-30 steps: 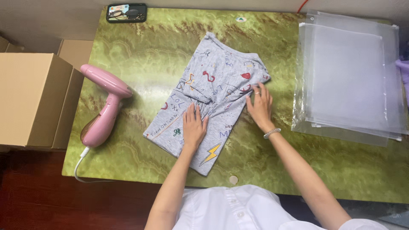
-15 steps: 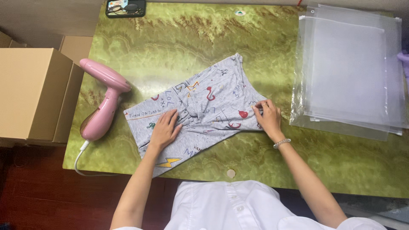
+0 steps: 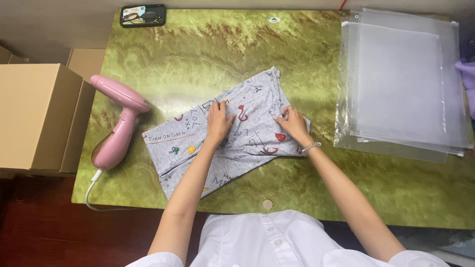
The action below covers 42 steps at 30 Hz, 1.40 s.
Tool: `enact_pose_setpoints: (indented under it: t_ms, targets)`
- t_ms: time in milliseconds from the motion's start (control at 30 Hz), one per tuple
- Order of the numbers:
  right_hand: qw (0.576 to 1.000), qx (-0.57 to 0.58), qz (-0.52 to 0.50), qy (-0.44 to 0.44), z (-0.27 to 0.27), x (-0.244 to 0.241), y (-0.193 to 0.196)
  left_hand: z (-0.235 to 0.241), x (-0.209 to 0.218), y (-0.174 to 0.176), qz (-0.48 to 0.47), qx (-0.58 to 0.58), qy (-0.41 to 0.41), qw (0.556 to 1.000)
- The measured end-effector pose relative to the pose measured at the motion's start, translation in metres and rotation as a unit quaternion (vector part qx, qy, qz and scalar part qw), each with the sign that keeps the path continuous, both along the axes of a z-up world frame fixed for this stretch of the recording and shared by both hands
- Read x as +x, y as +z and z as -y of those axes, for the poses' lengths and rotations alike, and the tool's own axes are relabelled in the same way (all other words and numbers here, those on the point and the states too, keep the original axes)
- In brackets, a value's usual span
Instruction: The person folds a gray patterned t-shirt on a green table, places it into a clear plastic bag, and then puts the bagged shirt into a cardboard box. The person closes the box and moves it aside.
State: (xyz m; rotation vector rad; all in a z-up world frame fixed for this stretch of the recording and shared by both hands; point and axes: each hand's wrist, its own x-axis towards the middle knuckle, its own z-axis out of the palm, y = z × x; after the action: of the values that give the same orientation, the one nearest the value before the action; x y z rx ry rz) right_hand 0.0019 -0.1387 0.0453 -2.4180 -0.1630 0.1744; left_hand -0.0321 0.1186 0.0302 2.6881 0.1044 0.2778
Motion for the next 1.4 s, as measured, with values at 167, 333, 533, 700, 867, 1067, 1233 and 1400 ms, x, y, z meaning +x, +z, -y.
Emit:
enact_pose_setpoints:
  t_ms: [167, 333, 533, 700, 867, 1067, 1233, 1400]
  targets:
    - [0.998, 0.068, -0.002, 0.007, -0.007, 0.016, 0.002, -0.006, 0.014, 0.007, -0.032, -0.022, 0.007, 0.999]
    - [0.993, 0.114, -0.036, -0.006, -0.013, 0.027, -0.004, -0.005, 0.013, 0.022, -0.031, -0.034, -0.007, 0.999]
    - [0.989, 0.124, -0.074, 0.007, -0.021, 0.049, -0.024, 0.0, 0.009, 0.04, -0.046, -0.085, -0.02, 0.995]
    - [0.958, 0.249, -0.128, -0.059, -0.03, 0.064, -0.035, -0.014, 0.027, -0.006, -0.104, -0.288, 0.05, 0.951]
    - [0.9, 0.381, -0.2, -0.071, -0.053, 0.053, 0.019, -0.029, 0.033, -0.019, -0.127, -0.393, 0.079, 0.907]
    - [0.911, 0.389, -0.137, 0.018, -0.081, 0.071, 0.041, -0.047, 0.008, 0.016, -0.134, -0.482, 0.082, 0.862]
    - [0.953, 0.275, -0.061, 0.111, -0.115, 0.091, 0.021, -0.075, 0.011, -0.011, -0.154, -0.391, 0.082, 0.904]
    - [0.959, 0.245, -0.03, 0.141, -0.132, 0.074, 0.029, -0.061, 0.013, 0.042, -0.224, -0.319, 0.099, 0.915]
